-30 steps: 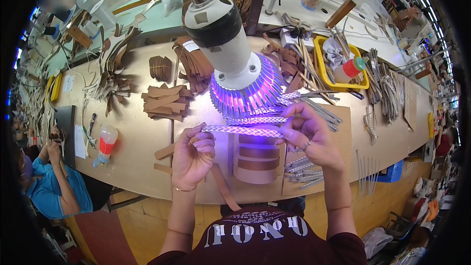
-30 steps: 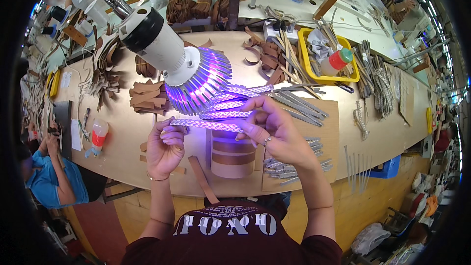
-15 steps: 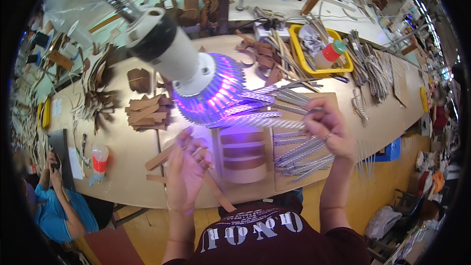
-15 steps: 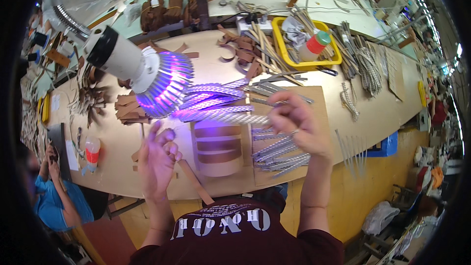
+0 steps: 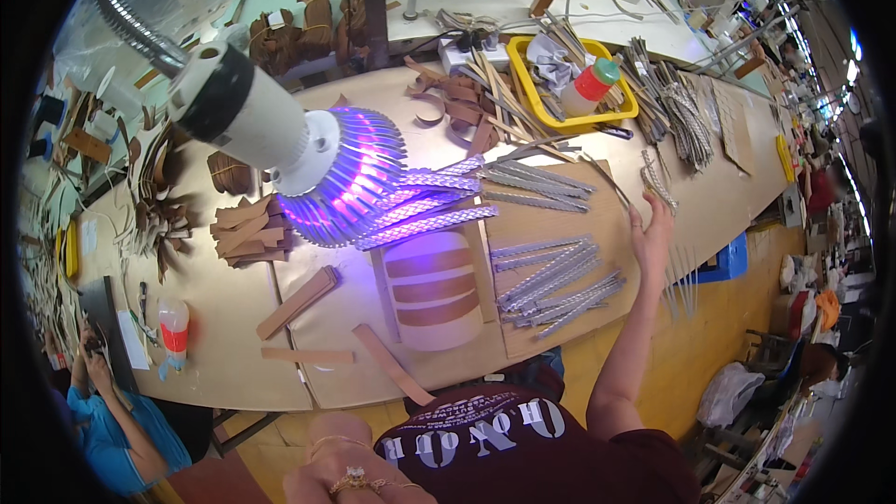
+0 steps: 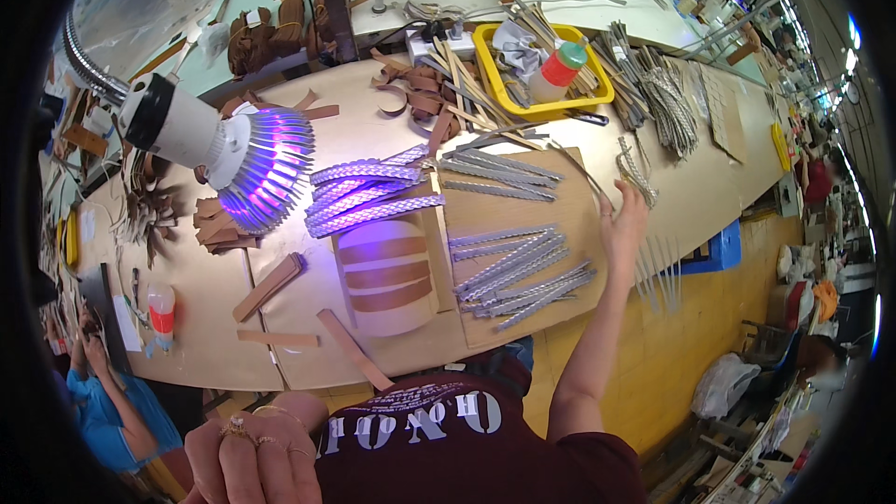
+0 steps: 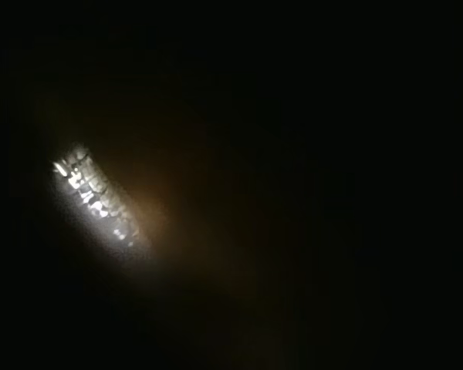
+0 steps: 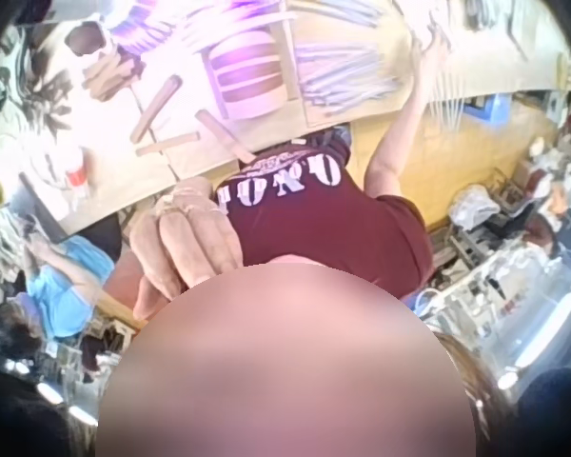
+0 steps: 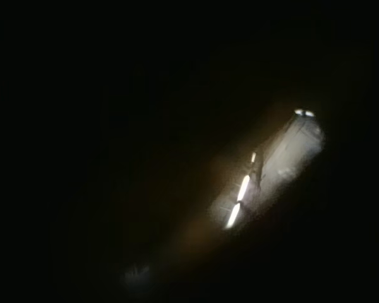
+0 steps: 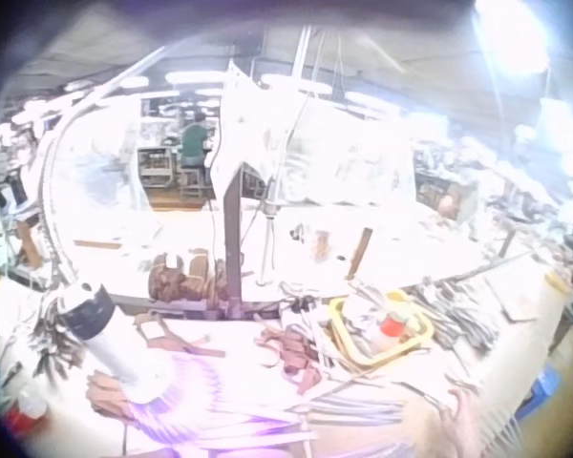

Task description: The person repeatedly picks up braided cords and wraps them around a cylindrical cardboard form under a UV lamp. They also handle brown leather strips, placing them on the table and occasionally adjusting the cords on the form. The process is repetitive and focused on arranging the cords in layers.

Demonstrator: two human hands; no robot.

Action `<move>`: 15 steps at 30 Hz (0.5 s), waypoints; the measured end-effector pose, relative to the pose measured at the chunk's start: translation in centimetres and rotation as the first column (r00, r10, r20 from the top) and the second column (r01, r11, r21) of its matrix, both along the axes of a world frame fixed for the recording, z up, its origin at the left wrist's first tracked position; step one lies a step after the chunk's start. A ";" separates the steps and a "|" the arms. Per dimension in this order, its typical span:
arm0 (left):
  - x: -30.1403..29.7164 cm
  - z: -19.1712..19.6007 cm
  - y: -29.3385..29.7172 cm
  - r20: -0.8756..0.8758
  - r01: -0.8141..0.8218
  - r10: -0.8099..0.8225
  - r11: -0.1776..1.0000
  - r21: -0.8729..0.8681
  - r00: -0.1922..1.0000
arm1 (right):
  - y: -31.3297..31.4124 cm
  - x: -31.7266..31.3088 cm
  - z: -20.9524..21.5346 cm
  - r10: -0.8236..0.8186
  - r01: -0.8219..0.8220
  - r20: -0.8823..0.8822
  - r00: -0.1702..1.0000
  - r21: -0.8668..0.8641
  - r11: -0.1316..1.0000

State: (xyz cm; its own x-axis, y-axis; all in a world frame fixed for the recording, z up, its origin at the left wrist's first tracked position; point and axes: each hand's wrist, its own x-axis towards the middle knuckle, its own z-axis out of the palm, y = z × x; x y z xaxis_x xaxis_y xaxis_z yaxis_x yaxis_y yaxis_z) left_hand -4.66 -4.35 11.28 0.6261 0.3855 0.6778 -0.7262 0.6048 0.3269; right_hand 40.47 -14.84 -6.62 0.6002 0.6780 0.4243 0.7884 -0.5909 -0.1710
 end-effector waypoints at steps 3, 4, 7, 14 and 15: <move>0.3 -0.6 -0.2 0.027 0.023 -0.022 0.999 -0.035 0.999 | 1.3 -4.0 1.7 0.296 -0.289 -0.259 0.919 0.062 0.955; 0.3 -1.0 -0.1 0.031 0.037 -0.036 0.999 -0.033 0.999 | 1.6 -5.5 2.6 0.297 -0.354 -0.466 0.834 -0.037 0.935; -0.3 -2.1 0.5 0.038 0.082 -0.082 0.997 0.005 0.996 | 2.2 -9.8 4.4 0.370 -0.592 -0.642 0.671 -0.165 0.789; -2.3 -3.6 0.5 -0.257 -0.261 0.252 0.965 -0.001 0.933 | 4.3 -12.9 2.7 0.446 -0.576 -0.425 0.788 -0.250 0.778; -1.0 -4.9 -0.1 -0.130 -0.305 0.297 0.951 -0.045 0.946 | 4.5 -12.8 2.2 0.457 -0.587 -0.423 0.782 -0.255 0.768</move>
